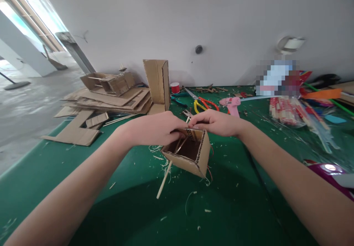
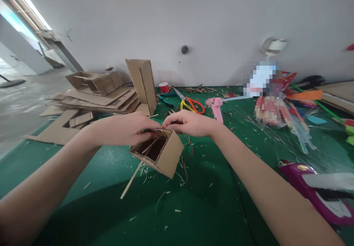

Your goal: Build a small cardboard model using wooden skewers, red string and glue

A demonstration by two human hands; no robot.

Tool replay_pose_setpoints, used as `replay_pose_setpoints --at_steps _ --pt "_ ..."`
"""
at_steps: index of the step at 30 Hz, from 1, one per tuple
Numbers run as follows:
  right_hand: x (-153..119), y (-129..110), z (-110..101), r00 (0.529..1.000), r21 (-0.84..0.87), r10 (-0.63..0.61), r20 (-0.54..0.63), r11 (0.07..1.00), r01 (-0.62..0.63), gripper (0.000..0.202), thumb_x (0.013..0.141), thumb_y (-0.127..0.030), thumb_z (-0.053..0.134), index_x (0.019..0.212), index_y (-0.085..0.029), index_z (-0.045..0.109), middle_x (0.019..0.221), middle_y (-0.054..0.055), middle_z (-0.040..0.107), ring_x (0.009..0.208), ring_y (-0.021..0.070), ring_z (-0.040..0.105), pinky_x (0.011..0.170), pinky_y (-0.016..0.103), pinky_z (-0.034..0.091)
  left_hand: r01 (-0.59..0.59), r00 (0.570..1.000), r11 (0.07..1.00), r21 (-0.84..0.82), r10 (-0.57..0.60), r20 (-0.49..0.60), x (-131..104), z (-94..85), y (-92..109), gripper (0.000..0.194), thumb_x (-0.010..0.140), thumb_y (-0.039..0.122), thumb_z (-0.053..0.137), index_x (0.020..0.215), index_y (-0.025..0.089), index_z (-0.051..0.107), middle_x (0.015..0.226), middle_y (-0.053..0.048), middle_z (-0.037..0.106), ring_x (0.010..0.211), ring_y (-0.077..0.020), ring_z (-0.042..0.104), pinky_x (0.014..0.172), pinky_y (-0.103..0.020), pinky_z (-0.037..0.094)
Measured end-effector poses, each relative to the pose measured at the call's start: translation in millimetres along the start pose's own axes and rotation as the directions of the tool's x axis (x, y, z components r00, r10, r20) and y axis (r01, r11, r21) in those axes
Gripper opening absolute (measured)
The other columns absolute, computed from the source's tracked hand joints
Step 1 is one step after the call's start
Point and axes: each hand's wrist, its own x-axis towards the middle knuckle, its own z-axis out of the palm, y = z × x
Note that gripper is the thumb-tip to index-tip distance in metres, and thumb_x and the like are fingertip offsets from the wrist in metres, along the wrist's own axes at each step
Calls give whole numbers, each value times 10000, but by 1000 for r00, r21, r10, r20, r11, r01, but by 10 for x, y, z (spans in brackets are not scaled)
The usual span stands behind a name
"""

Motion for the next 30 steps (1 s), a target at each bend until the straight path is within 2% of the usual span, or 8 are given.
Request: replay_pose_setpoints --at_steps 6,9,14,18,20,25,28,30 --pt "-48 120 -37 995 172 84 -46 982 -75 286 865 -443 569 945 -187 668 727 -20 545 600 92 432 549 240 335 -16 1000 996 -93 18 14 1 -23 34 191 842 125 434 734 188 579 623 20 610 509 -98 494 502 -240 330" --pt "-63 187 -65 995 216 86 -59 974 -71 271 853 -439 590 916 -186 662 746 -18 558 616 90 451 568 244 345 -20 999 994 -107 23 27 5 -18 19 192 843 129 437 716 183 570 605 18 591 501 -97 484 494 -238 332" --pt "-72 266 -113 992 184 73 -105 982 -53 263 837 -438 611 887 -186 667 801 2 597 678 102 479 622 262 368 -2 999 989 -146 9 46 -4 -56 50 200 847 135 449 776 192 628 657 23 638 541 -97 528 499 -231 344" --pt "-133 379 -166 962 227 154 -224 969 -102 265 828 -445 613 842 -181 631 674 -31 522 575 87 405 531 252 317 -31 997 978 -204 45 66 -65 -150 152 204 867 164 462 786 199 646 669 24 654 548 -96 542 520 -223 365" --pt "-195 410 -217 931 244 192 -311 963 -117 258 831 -449 608 852 -192 621 656 -37 494 556 88 391 496 249 297 -10 999 987 -161 17 43 -103 -189 183 198 860 169 473 734 197 622 651 25 646 536 -97 537 507 -223 357" --pt "-338 275 -375 901 211 190 -390 971 -113 230 829 -446 624 864 -219 643 687 -14 530 581 106 449 498 264 347 115 993 992 -56 -114 10 -146 -208 138 238 846 217 481 621 186 549 537 25 568 461 -97 473 442 -244 311" --pt "-391 95 -438 872 237 117 -476 972 -1 167 824 -402 653 840 -236 664 672 -18 532 584 102 462 521 270 370 171 985 980 -101 -167 45 -147 -198 95 248 845 230 478 611 186 545 535 21 569 457 -100 480 427 -243 317" --pt "-432 -75 -451 834 214 49 -549 973 84 110 833 -360 661 833 -252 682 648 -25 523 581 93 462 524 267 370 210 977 969 -127 -204 63 -147 -190 79 256 842 236 475 600 188 541 517 21 554 439 -101 471 408 -240 314"
